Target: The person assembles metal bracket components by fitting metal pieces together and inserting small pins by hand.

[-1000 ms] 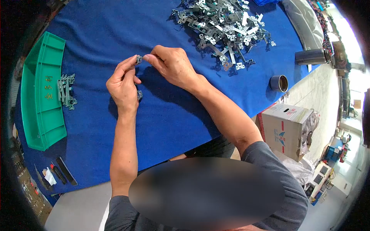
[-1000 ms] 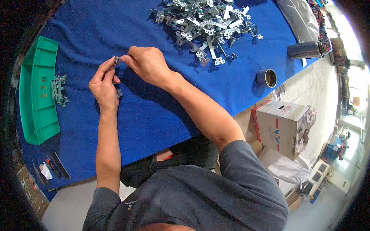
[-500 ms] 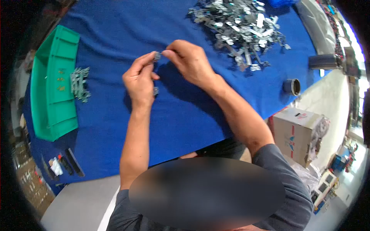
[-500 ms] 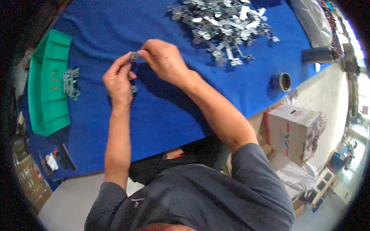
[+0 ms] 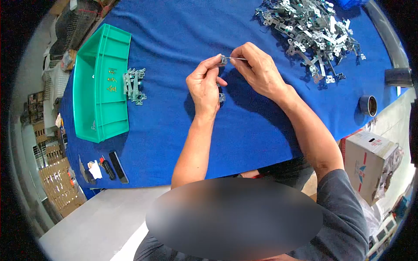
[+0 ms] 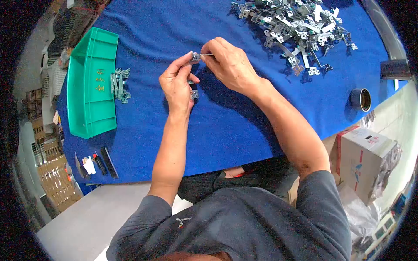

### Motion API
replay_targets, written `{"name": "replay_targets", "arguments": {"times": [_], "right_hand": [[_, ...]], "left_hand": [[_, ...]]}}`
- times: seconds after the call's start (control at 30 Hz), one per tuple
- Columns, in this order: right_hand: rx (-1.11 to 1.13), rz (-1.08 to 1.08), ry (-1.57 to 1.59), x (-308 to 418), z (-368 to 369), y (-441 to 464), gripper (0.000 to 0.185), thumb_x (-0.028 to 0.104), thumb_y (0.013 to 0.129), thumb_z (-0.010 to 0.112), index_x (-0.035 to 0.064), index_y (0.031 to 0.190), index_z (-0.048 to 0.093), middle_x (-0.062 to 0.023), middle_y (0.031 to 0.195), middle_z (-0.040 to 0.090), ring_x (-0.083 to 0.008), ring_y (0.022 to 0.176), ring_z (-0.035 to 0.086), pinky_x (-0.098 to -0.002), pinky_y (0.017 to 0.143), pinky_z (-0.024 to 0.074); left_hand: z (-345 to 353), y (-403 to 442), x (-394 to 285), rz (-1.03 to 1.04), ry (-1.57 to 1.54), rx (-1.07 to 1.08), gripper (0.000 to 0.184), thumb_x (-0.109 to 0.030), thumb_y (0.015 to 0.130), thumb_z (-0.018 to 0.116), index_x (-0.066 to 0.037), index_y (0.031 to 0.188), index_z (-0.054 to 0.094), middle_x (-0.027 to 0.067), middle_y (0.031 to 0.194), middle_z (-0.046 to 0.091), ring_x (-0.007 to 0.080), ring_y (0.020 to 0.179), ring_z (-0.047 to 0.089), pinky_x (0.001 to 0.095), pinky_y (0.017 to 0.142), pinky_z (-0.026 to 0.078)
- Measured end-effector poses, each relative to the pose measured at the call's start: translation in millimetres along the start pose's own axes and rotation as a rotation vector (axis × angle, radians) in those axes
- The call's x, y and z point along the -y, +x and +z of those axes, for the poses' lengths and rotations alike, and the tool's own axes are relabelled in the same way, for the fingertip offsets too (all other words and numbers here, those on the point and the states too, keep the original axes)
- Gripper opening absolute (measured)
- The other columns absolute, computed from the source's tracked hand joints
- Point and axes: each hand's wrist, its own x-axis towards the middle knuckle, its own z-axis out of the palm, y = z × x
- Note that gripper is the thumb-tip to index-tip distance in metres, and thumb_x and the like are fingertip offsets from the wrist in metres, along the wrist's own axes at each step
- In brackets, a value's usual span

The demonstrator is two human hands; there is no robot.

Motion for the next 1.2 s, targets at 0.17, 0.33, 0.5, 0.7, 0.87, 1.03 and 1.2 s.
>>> {"name": "replay_targets", "arguments": {"times": [0.17, 0.33, 0.5, 0.7, 0.87, 1.03, 1.2], "right_hand": [[-0.045, -0.049, -0.032, -4.3, 3.8, -1.7, 0.011, 0.010, 0.090, 0.065, 0.0028, 0.096, 0.059, -0.0137, 0.086, 0.059, -0.0344, 0.074, 0.061, -0.0433, 0.063, 0.0491], [-0.020, 0.005, -0.101, -7.9, 4.9, -3.5, 0.012, 0.016, 0.091, 0.065, 0.0044, 0.095, 0.061, -0.0138, 0.085, 0.063, -0.0358, 0.074, 0.064, -0.0438, 0.062, 0.0513], [-0.013, 0.046, -0.095, -4.7, 4.9, -3.7, 0.014, 0.018, 0.091, 0.064, 0.0044, 0.094, 0.061, -0.0150, 0.084, 0.065, -0.0364, 0.078, 0.065, -0.0458, 0.063, 0.0518], [-0.013, 0.048, -0.098, -8.2, 6.4, -3.6, 0.019, 0.023, 0.091, 0.064, 0.0041, 0.091, 0.061, -0.0151, 0.083, 0.066, -0.0365, 0.077, 0.065, -0.0473, 0.064, 0.0514], [0.019, 0.139, -0.076, -1.1, 4.4, -3.6, 0.017, 0.022, 0.092, 0.063, 0.0044, 0.092, 0.061, -0.0166, 0.086, 0.067, -0.0375, 0.081, 0.067, -0.0477, 0.067, 0.0523], [0.046, 0.063, -0.115, -6.3, 4.3, -3.5, 0.025, 0.028, 0.095, 0.057, 0.0037, 0.090, 0.061, -0.0164, 0.082, 0.067, -0.0386, 0.078, 0.066, -0.0494, 0.065, 0.0514], [0.085, 0.106, -0.137, -3.5, 4.2, -3.5, 0.026, 0.029, 0.095, 0.058, 0.0036, 0.088, 0.062, -0.0172, 0.085, 0.067, -0.0381, 0.081, 0.066, -0.0501, 0.067, 0.0513]], "left_hand": [[-0.3, -0.6, 2.0, 0.033, 0.040, 0.026, 0.029, 0.007, 0.091, 0.051, 0.003, 0.112, 0.071, 0.0138, 0.104, 0.072, 0.0081, 0.061, 0.060, 0.0186, 0.048, 0.048], [2.1, -0.9, 0.6, 0.031, 0.057, 0.033, 0.030, 0.007, 0.091, 0.051, 0.003, 0.113, 0.071, 0.0139, 0.105, 0.072, 0.0080, 0.062, 0.061, 0.0179, 0.048, 0.048], [3.1, -0.8, 2.3, 0.069, 0.062, 0.014, 0.030, 0.008, 0.091, 0.050, 0.004, 0.112, 0.070, 0.0143, 0.106, 0.072, 0.0085, 0.062, 0.061, 0.0182, 0.049, 0.050], [2.4, -0.7, 2.3, 0.053, 0.076, 0.010, 0.028, 0.008, 0.091, 0.051, 0.004, 0.111, 0.071, 0.0147, 0.104, 0.072, 0.0093, 0.062, 0.062, 0.0191, 0.049, 0.049], [2.4, 0.1, 2.7, 0.012, 0.087, -0.011, 0.026, 0.007, 0.093, 0.053, 0.001, 0.108, 0.073, 0.0126, 0.105, 0.072, 0.0116, 0.082, 0.067, 0.0195, 0.050, 0.053], [3.9, -0.1, 4.1, 0.039, 0.081, -0.002, 0.028, 0.007, 0.091, 0.054, 0.003, 0.112, 0.071, 0.0142, 0.099, 0.073, 0.0082, 0.060, 0.060, 0.0188, 0.048, 0.048], [3.8, -1.3, 3.5, 0.057, 0.101, 0.011, 0.028, 0.007, 0.092, 0.053, 0.003, 0.113, 0.071, 0.0141, 0.101, 0.073, 0.0074, 0.060, 0.060, 0.0182, 0.049, 0.047]]}}
